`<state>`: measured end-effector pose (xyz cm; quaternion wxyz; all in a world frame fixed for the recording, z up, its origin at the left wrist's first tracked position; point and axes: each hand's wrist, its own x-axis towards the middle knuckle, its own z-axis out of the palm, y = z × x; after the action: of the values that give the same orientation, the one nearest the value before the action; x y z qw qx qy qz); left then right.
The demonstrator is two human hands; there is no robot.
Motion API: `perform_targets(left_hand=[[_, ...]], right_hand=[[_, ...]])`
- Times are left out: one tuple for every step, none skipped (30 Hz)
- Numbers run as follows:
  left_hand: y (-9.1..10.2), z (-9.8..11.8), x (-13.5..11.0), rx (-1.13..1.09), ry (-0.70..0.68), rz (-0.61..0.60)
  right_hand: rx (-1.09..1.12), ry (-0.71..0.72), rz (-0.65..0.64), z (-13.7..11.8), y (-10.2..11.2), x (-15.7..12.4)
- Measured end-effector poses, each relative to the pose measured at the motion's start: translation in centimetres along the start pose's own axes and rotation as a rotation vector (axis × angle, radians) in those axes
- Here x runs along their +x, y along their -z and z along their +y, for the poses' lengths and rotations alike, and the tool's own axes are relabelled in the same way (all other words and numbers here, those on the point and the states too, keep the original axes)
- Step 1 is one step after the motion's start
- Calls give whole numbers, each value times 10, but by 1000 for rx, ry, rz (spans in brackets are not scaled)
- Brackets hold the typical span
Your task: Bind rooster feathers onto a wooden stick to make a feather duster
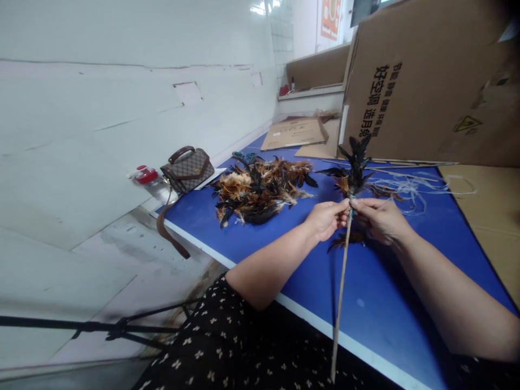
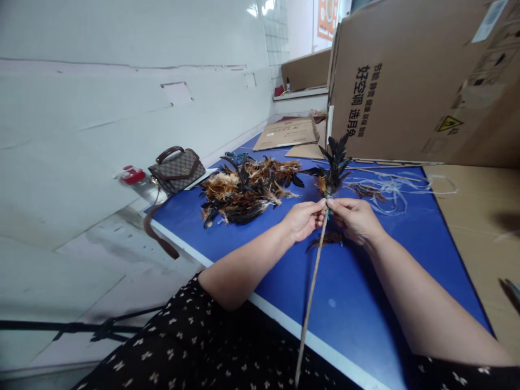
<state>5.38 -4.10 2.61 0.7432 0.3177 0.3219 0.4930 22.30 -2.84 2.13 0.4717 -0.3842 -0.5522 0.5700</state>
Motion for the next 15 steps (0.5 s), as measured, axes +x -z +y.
perform_targets(left_hand=[[0, 1, 0, -4, 8, 1], [0, 1, 0, -7, 16, 1], [0, 2, 0, -10, 23, -1], [0, 3, 0, -12, 29, -1], [0, 3, 0, -13, 34, -1], [-1, 3, 0, -12, 37, 1], [-1, 3, 0, -11, 38, 3], [-2, 2, -1, -8, 38, 5], [-2, 1, -1, -6, 37, 3], [-3, 1, -2, -2, 38, -1], [-4, 0, -3, 2, 42, -7], [-4, 0, -3, 5, 49, -11], [-4, 0, -4, 9, 60, -15], [-4, 0, -4, 11, 72, -16], [-3, 0, -4, 12, 82, -17]], right_hand=[[10, -5, 12, -1, -1, 0], [17, -11, 21, -1, -2, -1], [21, -15, 26, -2, -3, -1], [24, -16, 29, -3, -4, -2], [28, -16, 34, -4, -5, -2], [33, -15, 41, -4, -5, -2], [39, -13, 48, -5, -6, -2], [43, -11, 54, -5, -6, -3], [45, -7, 58, -5, -7, -3], [45, -4, 56, -5, -7, -3], [44, -3, 53, -5, -7, -3], [44, -2, 51, -5, -7, -3], [44, -3, 52, -5, -6, -3], [43, -5, 54, -6, -6, -3], [41, -8, 58, -6, -7, -4]])
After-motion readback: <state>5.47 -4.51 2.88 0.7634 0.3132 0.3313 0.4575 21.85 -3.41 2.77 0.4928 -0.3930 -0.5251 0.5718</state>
